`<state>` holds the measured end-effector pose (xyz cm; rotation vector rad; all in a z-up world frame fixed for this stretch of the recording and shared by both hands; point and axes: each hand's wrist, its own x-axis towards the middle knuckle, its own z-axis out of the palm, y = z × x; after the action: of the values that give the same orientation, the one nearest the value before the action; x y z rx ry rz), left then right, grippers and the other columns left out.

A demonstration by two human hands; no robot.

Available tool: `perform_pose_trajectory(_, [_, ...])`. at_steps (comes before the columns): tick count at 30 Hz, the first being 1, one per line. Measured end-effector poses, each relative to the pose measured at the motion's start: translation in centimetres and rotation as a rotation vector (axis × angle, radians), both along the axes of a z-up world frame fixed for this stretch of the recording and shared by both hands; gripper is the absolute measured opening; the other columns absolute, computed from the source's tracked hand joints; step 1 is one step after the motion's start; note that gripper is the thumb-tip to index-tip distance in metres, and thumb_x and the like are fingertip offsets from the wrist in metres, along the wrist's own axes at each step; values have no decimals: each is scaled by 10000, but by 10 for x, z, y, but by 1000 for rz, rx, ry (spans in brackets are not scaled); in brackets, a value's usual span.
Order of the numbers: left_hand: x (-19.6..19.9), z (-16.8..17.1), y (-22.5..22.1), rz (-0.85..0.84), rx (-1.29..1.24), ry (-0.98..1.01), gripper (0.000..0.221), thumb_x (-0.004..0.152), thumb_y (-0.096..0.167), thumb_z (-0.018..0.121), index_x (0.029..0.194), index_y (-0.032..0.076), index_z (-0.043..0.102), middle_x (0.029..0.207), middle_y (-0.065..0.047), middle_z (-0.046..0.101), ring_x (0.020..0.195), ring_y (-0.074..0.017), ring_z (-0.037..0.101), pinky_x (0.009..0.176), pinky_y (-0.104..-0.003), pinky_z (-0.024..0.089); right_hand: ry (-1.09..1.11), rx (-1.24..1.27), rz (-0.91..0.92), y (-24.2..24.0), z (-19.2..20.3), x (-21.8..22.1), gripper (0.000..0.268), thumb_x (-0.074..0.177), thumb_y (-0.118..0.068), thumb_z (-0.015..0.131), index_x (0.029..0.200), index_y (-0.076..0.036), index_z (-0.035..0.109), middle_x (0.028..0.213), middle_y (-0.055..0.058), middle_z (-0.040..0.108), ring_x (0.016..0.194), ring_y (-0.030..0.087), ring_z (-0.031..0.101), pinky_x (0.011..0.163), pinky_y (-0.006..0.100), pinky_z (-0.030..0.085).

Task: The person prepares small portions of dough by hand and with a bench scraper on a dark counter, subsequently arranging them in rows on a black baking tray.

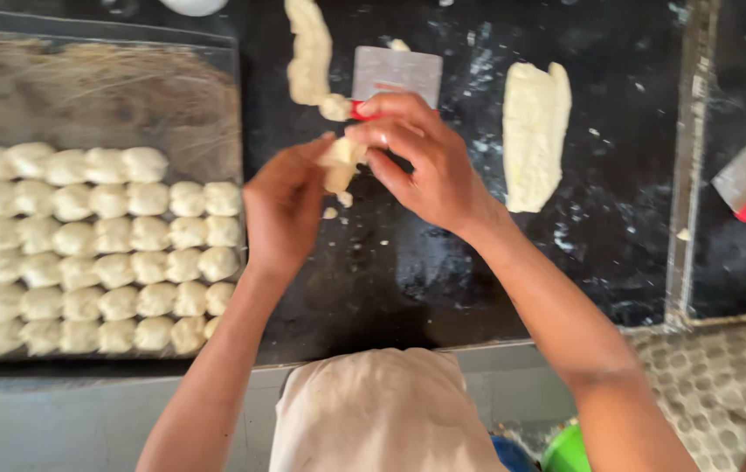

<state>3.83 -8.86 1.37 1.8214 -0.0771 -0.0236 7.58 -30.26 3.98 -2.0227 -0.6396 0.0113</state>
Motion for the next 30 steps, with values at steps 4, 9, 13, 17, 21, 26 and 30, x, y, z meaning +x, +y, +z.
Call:
perform_pose_trajectory(4, [-8,-9,47,259,-761,292,425,1045,-58,554,1466,-112,536,1373,-197,654,1202,-272,717,1063,-358,606,-83,0,-66,35,-46,-32,446,981,37,644,1419,-21,586,1519,164,535,1375,377,560,1129,465,479])
perform_pose_trajectory(9, [-50,-13,70,258,-767,254,475,972,-54,616,1419,-12,462,1370,-110,600,1122,-241,700,982,-322,573,97,-126,44,54,-96,-62,171,963,-58,703,1122,-66,765,1171,45,763,1074,242,710,919,351,588])
perform_pose_trajectory(13, [-74,-11,61,299,-455,384,333,1006,-23,635,1319,-56,526,1062,-225,522,837,-278,510,745,-393,423,231,223,-16,67,-43,-82,196,958,-76,719,1150,-40,731,1220,67,720,1025,171,712,829,340,605])
perform_pose_trajectory(17, [-82,1,63,-45,-716,232,386,958,-57,632,1322,-8,514,1249,-65,658,1143,-123,683,975,-261,567,256,186,57,74,-7,-49,261,869,-28,790,1090,-10,653,1310,99,656,1042,199,655,786,343,547])
perform_pose_trajectory(21, [-86,-3,70,-41,-612,304,367,926,-94,626,1284,-45,564,1131,-107,709,1044,-154,698,914,-296,583,-88,-114,158,66,-6,-60,156,963,-30,758,1105,-89,729,1233,29,690,1124,162,702,923,302,600])
perform_pose_trajectory(26, [-69,-3,73,143,-961,396,342,983,-62,548,1325,-65,570,1166,-128,703,1026,-184,702,911,-325,573,-319,-12,142,71,-12,-95,422,866,114,650,1221,-94,746,1359,143,671,1354,346,580,1126,422,512])
perform_pose_trajectory(30, [-75,11,74,-68,-722,419,505,927,-73,612,1416,-10,502,1192,-51,676,1067,-102,671,944,-257,548,479,384,-167,77,-1,-82,530,839,-61,761,1336,-181,622,1347,2,566,1230,218,593,999,337,557])
